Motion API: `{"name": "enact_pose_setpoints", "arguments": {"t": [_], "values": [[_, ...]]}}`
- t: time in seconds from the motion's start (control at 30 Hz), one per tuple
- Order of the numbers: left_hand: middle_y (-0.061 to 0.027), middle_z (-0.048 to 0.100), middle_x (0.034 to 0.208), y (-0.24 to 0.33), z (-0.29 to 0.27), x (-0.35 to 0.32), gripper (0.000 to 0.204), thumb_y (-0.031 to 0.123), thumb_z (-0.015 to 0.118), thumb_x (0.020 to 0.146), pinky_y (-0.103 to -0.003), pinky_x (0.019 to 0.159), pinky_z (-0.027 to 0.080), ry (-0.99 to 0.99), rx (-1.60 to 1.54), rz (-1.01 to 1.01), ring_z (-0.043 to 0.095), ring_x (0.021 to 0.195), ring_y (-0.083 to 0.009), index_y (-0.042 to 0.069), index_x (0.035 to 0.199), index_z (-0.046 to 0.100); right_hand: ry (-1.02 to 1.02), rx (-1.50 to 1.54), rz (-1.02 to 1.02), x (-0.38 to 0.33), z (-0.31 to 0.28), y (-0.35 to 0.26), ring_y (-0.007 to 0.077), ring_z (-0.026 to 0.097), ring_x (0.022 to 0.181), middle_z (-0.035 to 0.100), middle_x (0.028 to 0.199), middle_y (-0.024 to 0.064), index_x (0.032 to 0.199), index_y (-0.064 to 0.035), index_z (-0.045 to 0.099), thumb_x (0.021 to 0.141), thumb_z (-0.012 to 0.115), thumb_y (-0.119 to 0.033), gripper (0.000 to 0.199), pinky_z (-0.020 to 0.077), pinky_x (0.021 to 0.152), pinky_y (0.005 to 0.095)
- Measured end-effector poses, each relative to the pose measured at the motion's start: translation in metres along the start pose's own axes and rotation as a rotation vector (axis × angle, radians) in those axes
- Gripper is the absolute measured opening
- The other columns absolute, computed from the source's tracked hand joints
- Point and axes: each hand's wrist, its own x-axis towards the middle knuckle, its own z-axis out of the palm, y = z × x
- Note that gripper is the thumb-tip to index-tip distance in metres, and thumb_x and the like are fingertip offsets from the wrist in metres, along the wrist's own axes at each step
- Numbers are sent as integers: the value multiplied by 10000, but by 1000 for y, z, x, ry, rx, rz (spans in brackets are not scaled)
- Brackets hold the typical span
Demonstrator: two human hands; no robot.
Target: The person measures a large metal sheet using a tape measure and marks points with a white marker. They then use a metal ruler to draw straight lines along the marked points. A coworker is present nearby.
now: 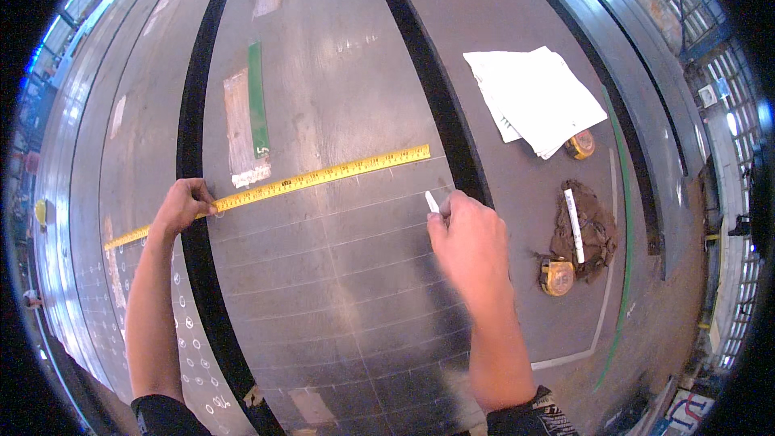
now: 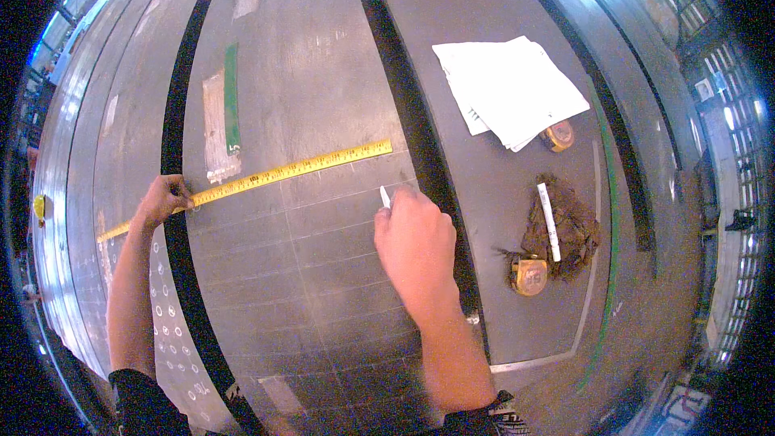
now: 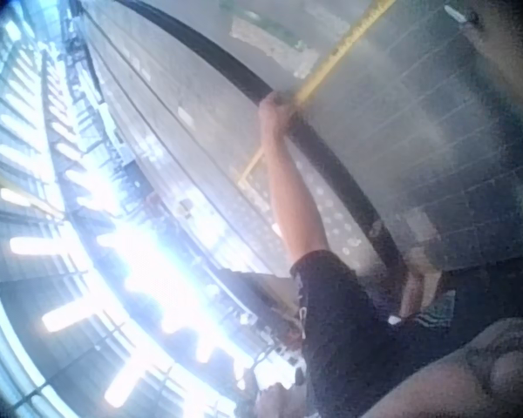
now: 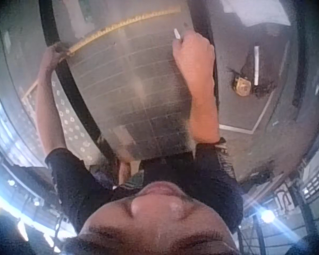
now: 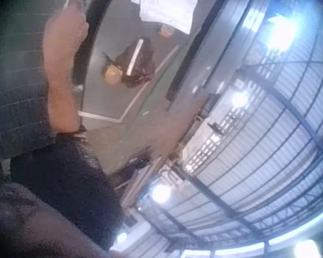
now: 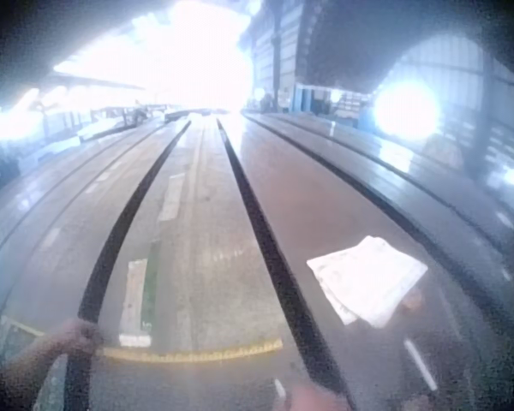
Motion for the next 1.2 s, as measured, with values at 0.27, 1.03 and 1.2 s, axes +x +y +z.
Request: {"name": "enact_pose_setpoints", "arguments": {"t": [0.27,1.03,1.2], "values": [[-76,672,698,-9,6,7,220,5,819,625,-322,672,492,3,25,-28,613,693,-157,-17,710,617,263,234,-25,56,70,46,403,676,814,688,859,211,885,18,635,902,676,-183,206,524,739,487],[-39,623,676,-19,4,9,250,8,833,613,-320,660,474,-3,6,-14,577,682,-147,1,700,598,275,284,-60,61,79,45,404,665,781,679,825,210,860,24,642,886,683,-155,185,521,729,487],[-29,616,676,-7,11,12,235,-7,819,614,-308,653,475,-16,-32,12,574,682,-144,11,698,600,238,120,-61,59,69,41,429,680,846,680,906,229,912,22,642,893,656,-145,169,553,759,506]]}}
